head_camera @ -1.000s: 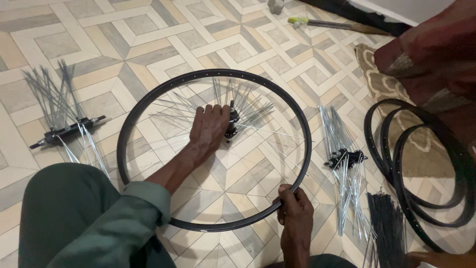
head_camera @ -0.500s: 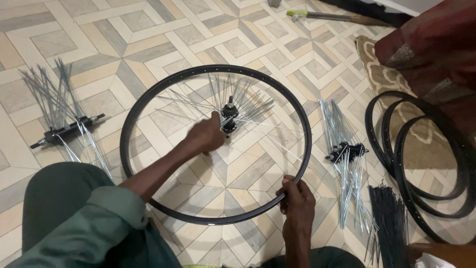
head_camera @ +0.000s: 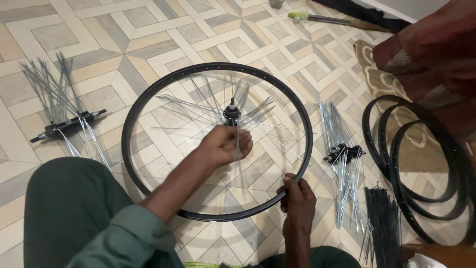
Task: The person laces a bicycle wheel by inserting spokes through the hub and rim, then threading and tightening nipples by hand. The person works on one wheel at a time, rotating it to access different spoke holes.
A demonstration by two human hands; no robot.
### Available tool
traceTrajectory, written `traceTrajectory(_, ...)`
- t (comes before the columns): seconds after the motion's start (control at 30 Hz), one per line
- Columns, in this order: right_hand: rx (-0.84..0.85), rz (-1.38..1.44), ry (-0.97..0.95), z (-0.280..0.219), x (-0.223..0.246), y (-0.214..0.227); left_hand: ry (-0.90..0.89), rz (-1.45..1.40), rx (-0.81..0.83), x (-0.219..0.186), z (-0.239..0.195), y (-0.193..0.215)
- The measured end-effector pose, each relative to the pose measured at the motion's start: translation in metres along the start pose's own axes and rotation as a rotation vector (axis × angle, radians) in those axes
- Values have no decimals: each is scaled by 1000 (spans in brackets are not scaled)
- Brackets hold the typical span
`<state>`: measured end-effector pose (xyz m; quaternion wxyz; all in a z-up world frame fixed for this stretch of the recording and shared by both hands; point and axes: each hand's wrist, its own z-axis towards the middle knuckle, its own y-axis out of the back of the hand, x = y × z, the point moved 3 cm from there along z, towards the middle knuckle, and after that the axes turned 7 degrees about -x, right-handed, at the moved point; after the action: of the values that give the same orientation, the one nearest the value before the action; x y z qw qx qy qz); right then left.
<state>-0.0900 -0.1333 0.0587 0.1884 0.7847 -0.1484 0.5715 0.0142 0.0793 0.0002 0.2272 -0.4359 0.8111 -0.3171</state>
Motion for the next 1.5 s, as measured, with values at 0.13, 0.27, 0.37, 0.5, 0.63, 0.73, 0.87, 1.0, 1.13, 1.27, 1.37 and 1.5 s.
traceTrajectory(0.13, -1, -27, -5, -1, 1, 4, -216, 160, -84, 20, 6, -7)
traceTrajectory(0.27, 12, -26, -5, 0, 3, 2, -457, 526, -227, 17, -4, 3)
traceTrajectory(0.37, 8, -50, -4, 0, 4, 2, -456, 674, -257, 7, -14, 18)
traceTrajectory(0.5, -1, -83, 1, 1, 6, 2, -441, 623, -213, -12, -16, 41)
traceTrajectory(0.63, 2, -45, -27, 3, 7, 2, -406, 615, 119, -31, -4, 64)
traceTrajectory(0.73, 11, -44, -13, 1, 5, 3, -127, 309, 319, -32, 2, 72)
traceTrajectory(0.87, 5, -35, -9, 2, 6, -1, 20, 5, 535, -11, -18, 56)
traceTrajectory(1.0, -3, -23, -22, 3, 6, 0, -161, 378, 258, 42, -36, 35)
traceTrajectory(1.13, 1, -15, -8, 2, 6, 2, -468, 1089, 44, 82, -41, 14)
traceTrajectory(1.27, -1, -20, -2, 6, 7, -1, -202, 1054, 181, 99, -43, 4)
traceTrajectory(1.37, -4, 2, -8, 11, -4, 6, -53, 910, 354, 105, -48, -1)
traceTrajectory(1.5, 1, 97, -52, 26, -30, 22, -168, 893, 345, 108, -47, -8)
